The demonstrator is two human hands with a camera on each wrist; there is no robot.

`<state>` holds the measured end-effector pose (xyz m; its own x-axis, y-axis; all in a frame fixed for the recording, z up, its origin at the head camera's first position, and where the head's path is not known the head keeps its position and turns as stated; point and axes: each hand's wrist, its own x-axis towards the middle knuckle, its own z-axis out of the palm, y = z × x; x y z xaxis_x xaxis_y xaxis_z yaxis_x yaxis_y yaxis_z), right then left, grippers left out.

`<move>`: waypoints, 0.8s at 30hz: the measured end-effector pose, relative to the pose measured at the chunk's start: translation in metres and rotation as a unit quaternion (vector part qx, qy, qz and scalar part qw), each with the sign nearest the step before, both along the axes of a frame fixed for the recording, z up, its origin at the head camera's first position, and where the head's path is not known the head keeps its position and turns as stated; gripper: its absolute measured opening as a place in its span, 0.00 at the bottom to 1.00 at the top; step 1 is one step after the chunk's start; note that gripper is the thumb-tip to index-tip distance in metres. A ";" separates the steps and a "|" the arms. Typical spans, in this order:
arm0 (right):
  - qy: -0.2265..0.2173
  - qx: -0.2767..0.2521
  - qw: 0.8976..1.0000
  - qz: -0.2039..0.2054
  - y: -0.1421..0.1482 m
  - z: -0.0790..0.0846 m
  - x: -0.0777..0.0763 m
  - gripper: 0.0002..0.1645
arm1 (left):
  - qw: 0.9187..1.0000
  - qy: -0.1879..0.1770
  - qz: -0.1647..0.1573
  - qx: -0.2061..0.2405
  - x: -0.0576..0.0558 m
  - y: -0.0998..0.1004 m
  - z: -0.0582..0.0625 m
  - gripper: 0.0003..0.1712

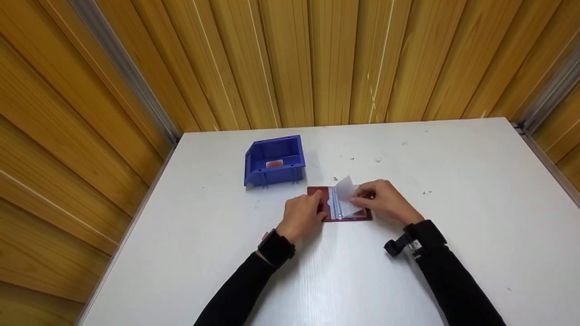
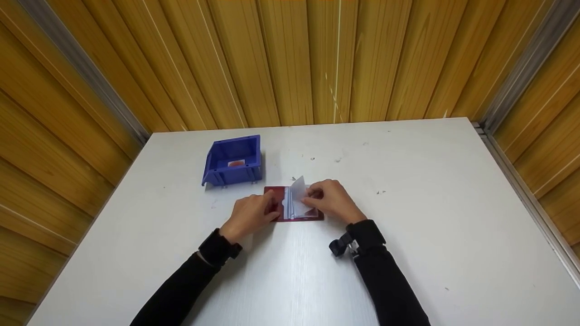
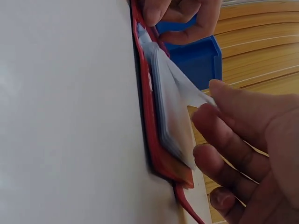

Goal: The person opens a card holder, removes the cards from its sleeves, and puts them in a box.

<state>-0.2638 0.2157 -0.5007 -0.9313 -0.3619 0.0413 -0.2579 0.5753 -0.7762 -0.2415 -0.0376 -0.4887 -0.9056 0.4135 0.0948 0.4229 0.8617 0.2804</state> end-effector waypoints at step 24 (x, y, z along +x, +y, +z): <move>0.024 0.098 0.990 0.096 -0.025 -0.003 0.015 0.23 | 0.998 -0.023 -0.002 -0.062 -0.003 -0.009 0.011 0.22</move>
